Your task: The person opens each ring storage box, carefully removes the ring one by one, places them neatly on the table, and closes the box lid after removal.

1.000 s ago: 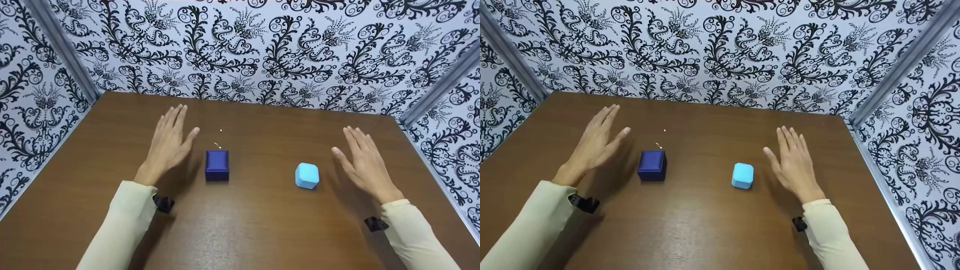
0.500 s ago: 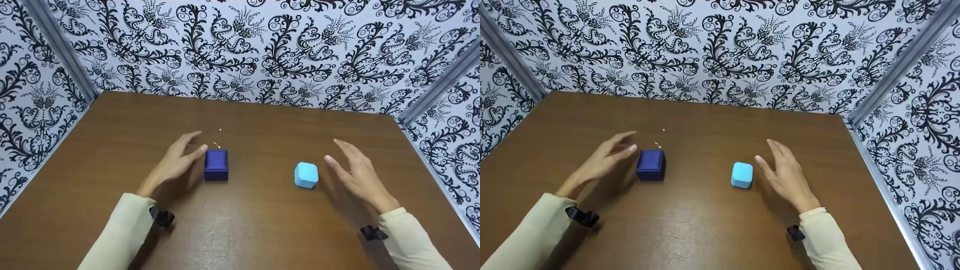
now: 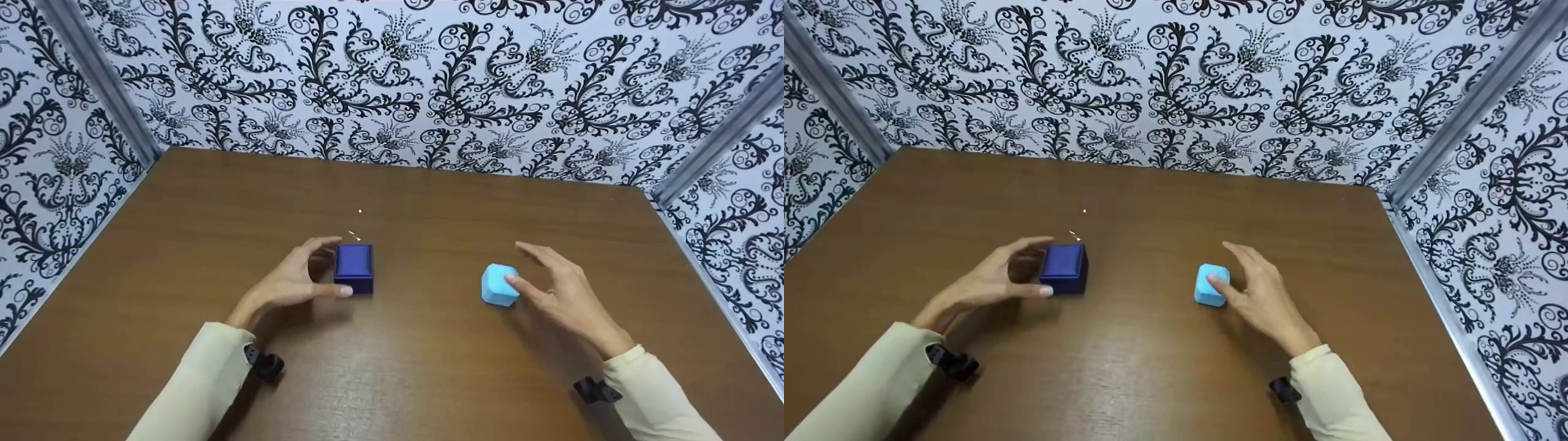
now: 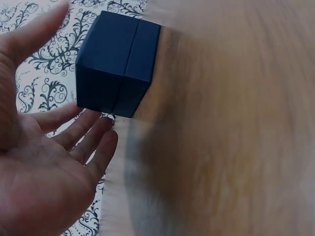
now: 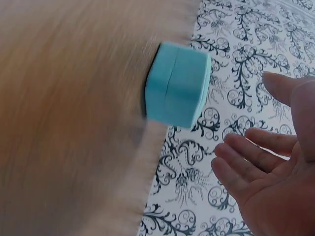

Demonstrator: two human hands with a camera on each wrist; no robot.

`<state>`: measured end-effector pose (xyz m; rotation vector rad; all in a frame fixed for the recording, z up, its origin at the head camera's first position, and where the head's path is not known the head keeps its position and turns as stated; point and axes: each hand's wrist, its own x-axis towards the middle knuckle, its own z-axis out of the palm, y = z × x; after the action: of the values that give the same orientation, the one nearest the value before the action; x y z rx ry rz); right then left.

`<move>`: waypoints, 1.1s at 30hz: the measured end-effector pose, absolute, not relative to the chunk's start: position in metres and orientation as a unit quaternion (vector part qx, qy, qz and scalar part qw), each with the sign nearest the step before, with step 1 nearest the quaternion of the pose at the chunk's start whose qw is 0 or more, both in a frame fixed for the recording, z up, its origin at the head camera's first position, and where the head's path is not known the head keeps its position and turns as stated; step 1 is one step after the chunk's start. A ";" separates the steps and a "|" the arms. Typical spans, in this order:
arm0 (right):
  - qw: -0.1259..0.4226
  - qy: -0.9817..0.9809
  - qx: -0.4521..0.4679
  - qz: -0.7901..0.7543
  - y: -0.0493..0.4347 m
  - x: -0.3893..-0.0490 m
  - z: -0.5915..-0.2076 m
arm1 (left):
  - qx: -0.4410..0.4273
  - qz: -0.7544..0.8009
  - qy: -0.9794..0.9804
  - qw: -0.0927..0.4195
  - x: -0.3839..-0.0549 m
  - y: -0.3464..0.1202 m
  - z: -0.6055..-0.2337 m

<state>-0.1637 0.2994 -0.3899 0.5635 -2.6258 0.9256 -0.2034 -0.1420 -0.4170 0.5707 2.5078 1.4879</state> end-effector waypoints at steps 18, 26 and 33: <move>0.142 -0.884 0.264 0.359 0.254 -0.169 -0.395 | 0.169 0.505 0.841 0.098 -0.211 -0.137 -0.429; 0.112 -0.873 0.284 0.379 0.232 -0.173 -0.398 | 0.149 0.494 0.850 0.106 -0.214 -0.135 -0.431; 0.075 -0.866 0.299 0.395 0.214 -0.176 -0.401 | 0.151 0.465 0.866 0.104 -0.214 -0.132 -0.429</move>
<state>-0.1758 0.2145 -0.4014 0.8973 -2.5965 1.1837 -0.2140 -0.1321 -0.4291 0.4459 2.5544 1.3732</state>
